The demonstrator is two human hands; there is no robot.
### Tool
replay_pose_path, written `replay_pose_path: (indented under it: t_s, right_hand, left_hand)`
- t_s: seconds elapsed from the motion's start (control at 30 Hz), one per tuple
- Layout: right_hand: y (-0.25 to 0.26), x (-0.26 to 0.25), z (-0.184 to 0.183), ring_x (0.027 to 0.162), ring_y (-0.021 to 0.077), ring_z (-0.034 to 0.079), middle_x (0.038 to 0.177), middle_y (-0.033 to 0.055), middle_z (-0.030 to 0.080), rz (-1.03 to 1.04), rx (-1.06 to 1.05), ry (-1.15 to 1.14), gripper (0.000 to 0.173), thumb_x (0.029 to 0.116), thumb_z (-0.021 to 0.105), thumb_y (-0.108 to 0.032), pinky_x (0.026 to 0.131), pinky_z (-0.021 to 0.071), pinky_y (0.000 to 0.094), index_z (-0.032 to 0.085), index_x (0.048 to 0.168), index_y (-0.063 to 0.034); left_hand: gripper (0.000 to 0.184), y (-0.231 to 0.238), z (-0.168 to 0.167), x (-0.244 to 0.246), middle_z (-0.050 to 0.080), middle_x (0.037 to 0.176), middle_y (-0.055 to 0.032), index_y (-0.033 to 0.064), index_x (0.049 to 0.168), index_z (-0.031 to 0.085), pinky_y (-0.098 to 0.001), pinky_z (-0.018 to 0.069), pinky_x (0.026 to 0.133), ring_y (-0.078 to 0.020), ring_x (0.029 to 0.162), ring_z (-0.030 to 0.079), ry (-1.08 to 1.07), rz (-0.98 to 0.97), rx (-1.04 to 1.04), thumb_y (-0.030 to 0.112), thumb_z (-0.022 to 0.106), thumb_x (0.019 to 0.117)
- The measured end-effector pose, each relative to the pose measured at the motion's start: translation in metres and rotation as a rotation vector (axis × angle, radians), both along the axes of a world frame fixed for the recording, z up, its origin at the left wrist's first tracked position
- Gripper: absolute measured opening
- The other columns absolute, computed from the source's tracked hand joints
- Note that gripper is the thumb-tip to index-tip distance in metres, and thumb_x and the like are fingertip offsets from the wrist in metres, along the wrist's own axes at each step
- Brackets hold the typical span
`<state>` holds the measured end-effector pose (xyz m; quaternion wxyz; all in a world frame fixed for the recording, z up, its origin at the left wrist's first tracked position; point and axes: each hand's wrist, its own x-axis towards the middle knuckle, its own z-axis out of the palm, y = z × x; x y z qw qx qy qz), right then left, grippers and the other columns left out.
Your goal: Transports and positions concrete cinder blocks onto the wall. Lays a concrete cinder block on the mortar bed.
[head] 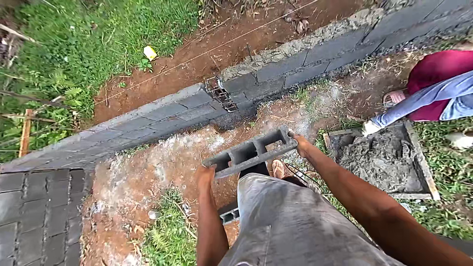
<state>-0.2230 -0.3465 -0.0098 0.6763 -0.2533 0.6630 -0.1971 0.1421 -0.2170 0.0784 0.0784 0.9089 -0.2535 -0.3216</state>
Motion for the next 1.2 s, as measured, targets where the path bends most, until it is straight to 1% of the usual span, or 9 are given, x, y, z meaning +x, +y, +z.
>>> replay_pose_path:
  t_s: [0.13, 0.3, 0.43, 0.5, 0.63, 0.73, 0.83, 0.9, 1.2]
  right_hand:
    - [0.003, -0.009, 0.005, 0.136, 0.0280, 0.053, 0.145, 0.0211, 0.055, 0.026, -0.064, 0.026, 0.065, 0.1100, 0.037, -0.053, 0.113, 0.0442, 0.0465, 0.055, 0.140, 0.0017]
    - [0.007, -0.021, 0.029, 0.140, 0.0232, 0.050, 0.152, 0.0173, 0.051, 0.029, -0.116, -0.059, 0.068, 0.1102, 0.031, -0.054, 0.116, 0.0437, 0.0414, 0.047, 0.149, -0.0006]
    - [-0.001, -0.028, 0.051, 0.141, 0.0241, 0.049, 0.155, 0.0150, 0.048, 0.111, -0.059, -0.128, 0.073, 0.1078, 0.031, -0.061, 0.115, 0.0440, 0.0431, 0.041, 0.155, -0.0066]
    - [-0.007, -0.031, 0.062, 0.138, 0.0238, 0.052, 0.151, 0.0148, 0.051, 0.236, -0.056, -0.131, 0.068, 0.1080, 0.036, -0.058, 0.112, 0.0461, 0.0435, 0.042, 0.154, -0.0083]
    - [-0.020, -0.026, 0.085, 0.114, 0.0186, 0.064, 0.128, 0.0144, 0.064, 0.523, -0.069, -0.031, 0.049, 0.1025, 0.065, -0.033, 0.099, 0.0534, 0.0357, 0.055, 0.140, -0.0031]
    - [-0.027, -0.007, 0.093, 0.116, 0.0299, 0.063, 0.126, 0.0224, 0.064, 0.702, -0.057, 0.275, 0.046, 0.1006, 0.068, -0.029, 0.102, 0.0493, 0.0484, 0.059, 0.132, 0.0032]
    - [-0.029, 0.003, 0.089, 0.118, 0.0432, 0.061, 0.122, 0.0301, 0.064, 0.833, -0.078, 0.513, 0.047, 0.1009, 0.064, -0.035, 0.100, 0.0465, 0.0626, 0.063, 0.120, 0.0073]
    - [-0.030, 0.004, 0.088, 0.120, 0.0437, 0.061, 0.123, 0.0297, 0.065, 0.851, -0.090, 0.555, 0.049, 0.1019, 0.062, -0.039, 0.101, 0.0464, 0.0635, 0.065, 0.120, 0.0064]
    - [-0.027, 0.008, 0.094, 0.114, 0.0440, 0.064, 0.117, 0.0291, 0.067, 0.886, -0.115, 0.605, 0.042, 0.1043, 0.057, -0.033, 0.096, 0.0485, 0.0634, 0.065, 0.115, 0.0065]
  left_hand:
    - [0.051, -0.009, 0.003, -0.004, 0.065, 0.127, -0.0263, -0.0045, 0.127, 0.063, -0.0585, 0.0459, 0.107, -0.0391, 0.124, 0.061, -0.002, -0.011, 0.007, 0.029, 0.076, 0.0911]
    - [0.051, -0.025, 0.010, -0.010, 0.065, 0.128, -0.0259, -0.0038, 0.127, 0.063, -0.0592, 0.0453, 0.107, -0.0391, 0.125, 0.061, -0.031, -0.066, 0.069, 0.032, 0.074, 0.0929]
    - [0.051, -0.034, 0.002, -0.006, 0.065, 0.128, -0.0259, -0.0033, 0.126, 0.064, -0.0598, 0.0455, 0.106, -0.0395, 0.125, 0.060, -0.040, -0.090, 0.098, 0.034, 0.074, 0.0921]
    - [0.052, -0.036, -0.003, -0.002, 0.065, 0.129, -0.0260, -0.0027, 0.127, 0.064, -0.0602, 0.0448, 0.107, -0.0399, 0.126, 0.060, -0.041, -0.106, 0.104, 0.035, 0.073, 0.0922]
    - [0.055, -0.034, -0.008, -0.002, 0.064, 0.130, -0.0271, -0.0038, 0.130, 0.062, -0.0603, 0.0444, 0.108, -0.0406, 0.127, 0.059, -0.029, -0.095, 0.090, 0.034, 0.074, 0.0920]
    - [0.057, -0.036, -0.003, -0.005, 0.064, 0.130, -0.0263, -0.0040, 0.132, 0.060, -0.0591, 0.0449, 0.108, -0.0398, 0.127, 0.059, -0.027, -0.083, 0.102, 0.035, 0.073, 0.0927]
    - [0.056, -0.034, -0.007, -0.005, 0.065, 0.127, -0.0266, -0.0042, 0.130, 0.061, -0.0604, 0.0463, 0.106, -0.0403, 0.124, 0.061, -0.035, -0.074, 0.057, 0.034, 0.075, 0.0916]
    - [0.057, -0.034, -0.011, -0.004, 0.066, 0.127, -0.0258, -0.0036, 0.131, 0.061, -0.0604, 0.0464, 0.105, -0.0397, 0.124, 0.062, -0.038, -0.057, 0.050, 0.034, 0.075, 0.0908]
    - [0.058, -0.027, -0.012, -0.009, 0.061, 0.136, -0.0253, -0.0033, 0.140, 0.053, -0.0562, 0.0432, 0.110, -0.0368, 0.130, 0.057, 0.044, -0.004, 0.003, 0.027, 0.071, 0.0945]
